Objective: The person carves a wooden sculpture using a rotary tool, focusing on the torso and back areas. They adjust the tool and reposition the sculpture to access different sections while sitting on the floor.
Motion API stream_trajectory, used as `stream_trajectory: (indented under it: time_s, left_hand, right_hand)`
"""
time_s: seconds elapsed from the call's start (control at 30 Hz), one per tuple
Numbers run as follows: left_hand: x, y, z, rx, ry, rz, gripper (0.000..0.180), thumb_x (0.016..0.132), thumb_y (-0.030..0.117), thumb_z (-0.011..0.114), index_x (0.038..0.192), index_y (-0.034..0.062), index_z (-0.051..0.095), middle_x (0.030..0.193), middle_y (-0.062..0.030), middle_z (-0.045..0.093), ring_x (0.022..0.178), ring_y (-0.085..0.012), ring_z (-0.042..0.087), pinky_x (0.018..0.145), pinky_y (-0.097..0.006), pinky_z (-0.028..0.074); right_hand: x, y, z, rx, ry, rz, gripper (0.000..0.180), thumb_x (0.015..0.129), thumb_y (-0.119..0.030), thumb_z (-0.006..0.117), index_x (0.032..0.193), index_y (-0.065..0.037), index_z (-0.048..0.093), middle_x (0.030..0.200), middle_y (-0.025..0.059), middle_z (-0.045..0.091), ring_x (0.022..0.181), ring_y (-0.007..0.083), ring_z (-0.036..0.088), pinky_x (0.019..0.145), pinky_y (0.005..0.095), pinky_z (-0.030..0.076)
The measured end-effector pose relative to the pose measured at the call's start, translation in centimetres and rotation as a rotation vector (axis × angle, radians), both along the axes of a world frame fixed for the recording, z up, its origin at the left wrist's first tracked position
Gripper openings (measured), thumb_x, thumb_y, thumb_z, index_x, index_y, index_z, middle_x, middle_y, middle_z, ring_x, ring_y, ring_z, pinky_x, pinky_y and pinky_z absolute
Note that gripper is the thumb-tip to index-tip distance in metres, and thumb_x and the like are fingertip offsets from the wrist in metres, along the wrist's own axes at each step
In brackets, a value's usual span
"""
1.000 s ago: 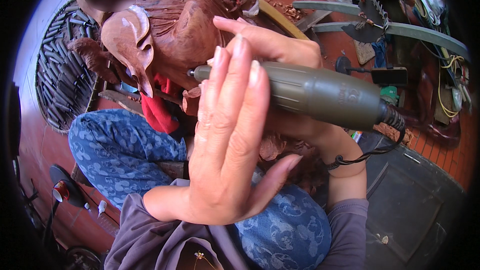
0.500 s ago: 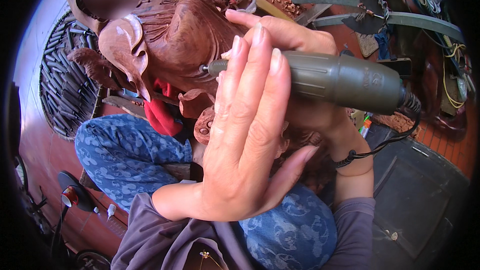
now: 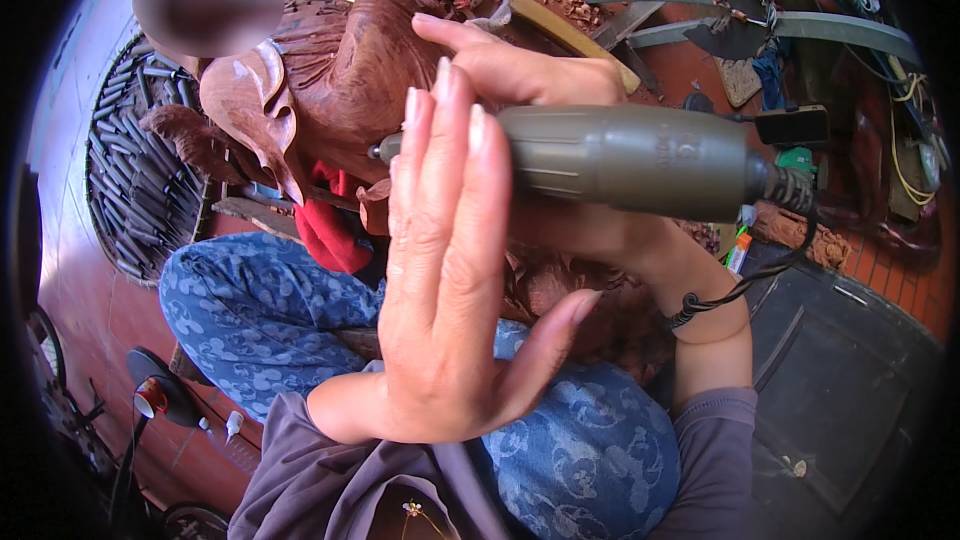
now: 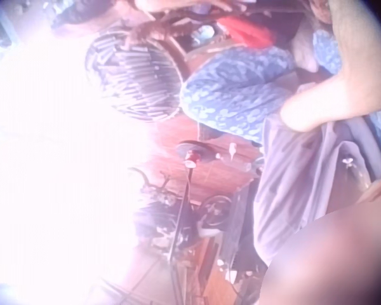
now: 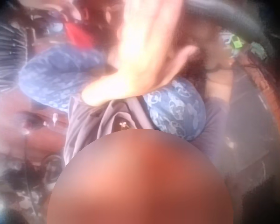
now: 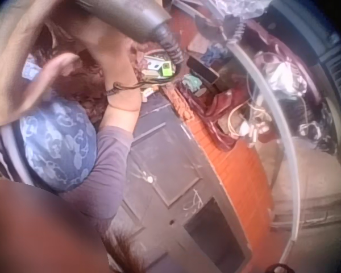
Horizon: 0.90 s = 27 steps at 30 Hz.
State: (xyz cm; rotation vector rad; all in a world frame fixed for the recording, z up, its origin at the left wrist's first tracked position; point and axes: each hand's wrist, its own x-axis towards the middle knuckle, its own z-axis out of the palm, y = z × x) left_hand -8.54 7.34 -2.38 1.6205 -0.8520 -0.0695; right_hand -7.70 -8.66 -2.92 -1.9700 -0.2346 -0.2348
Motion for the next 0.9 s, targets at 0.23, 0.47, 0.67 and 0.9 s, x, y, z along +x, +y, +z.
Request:
stream_trajectory:
  time_s: [0.23,0.47,0.67,0.9]
  left_hand:
    - [0.0,-0.2,0.0,-0.021,0.003,-0.022,0.085,0.069,0.006,0.071,0.144,-0.0106,0.034,0.149,-0.0345,0.029,0.139,-0.051,0.028,0.111,-0.056,0.026]
    - [-0.2,-1.9,-0.1,-0.038,-0.026,-0.06,0.081,0.073,0.007,0.068,0.144,-0.0104,0.033,0.152,-0.0327,0.025,0.142,-0.0491,0.025,0.112,-0.055,0.027]
    - [0.5,-2.8,-0.1,-0.043,-0.105,-0.06,0.075,0.075,0.009,0.066,0.142,-0.0104,0.037,0.15,-0.0317,0.03,0.141,-0.0471,0.027,0.113,-0.053,0.028]
    - [-0.5,-1.3,1.3,0.026,-0.06,-0.138,0.075,0.075,0.014,0.068,0.141,-0.0077,0.041,0.149,-0.0307,0.033,0.14,-0.0474,0.029,0.113,-0.052,0.026]
  right_hand:
    - [-0.2,0.0,0.3,-0.034,0.017,-0.039,0.025,0.091,-0.023,0.062,0.089,0.002,0.065,0.085,0.0114,0.069,0.083,0.0214,0.069,0.105,0.0581,0.039]
    - [-1.3,-1.7,0.4,0.107,0.073,-0.108,0.04,0.082,-0.016,0.072,0.114,0.007,0.063,0.109,0.0164,0.069,0.093,0.013,0.065,0.082,0.029,0.053]
    - [-0.9,-2.2,1.4,0.201,0.013,-0.107,0.028,0.086,-0.017,0.071,0.098,0.007,0.064,0.114,0.0181,0.067,0.101,0.0217,0.067,0.084,0.034,0.055]
    - [-2.9,-1.1,1.8,0.241,0.095,-0.201,0.032,0.087,-0.026,0.07,0.1,0.004,0.067,0.11,0.0192,0.068,0.1,0.0223,0.068,0.087,0.0339,0.055]
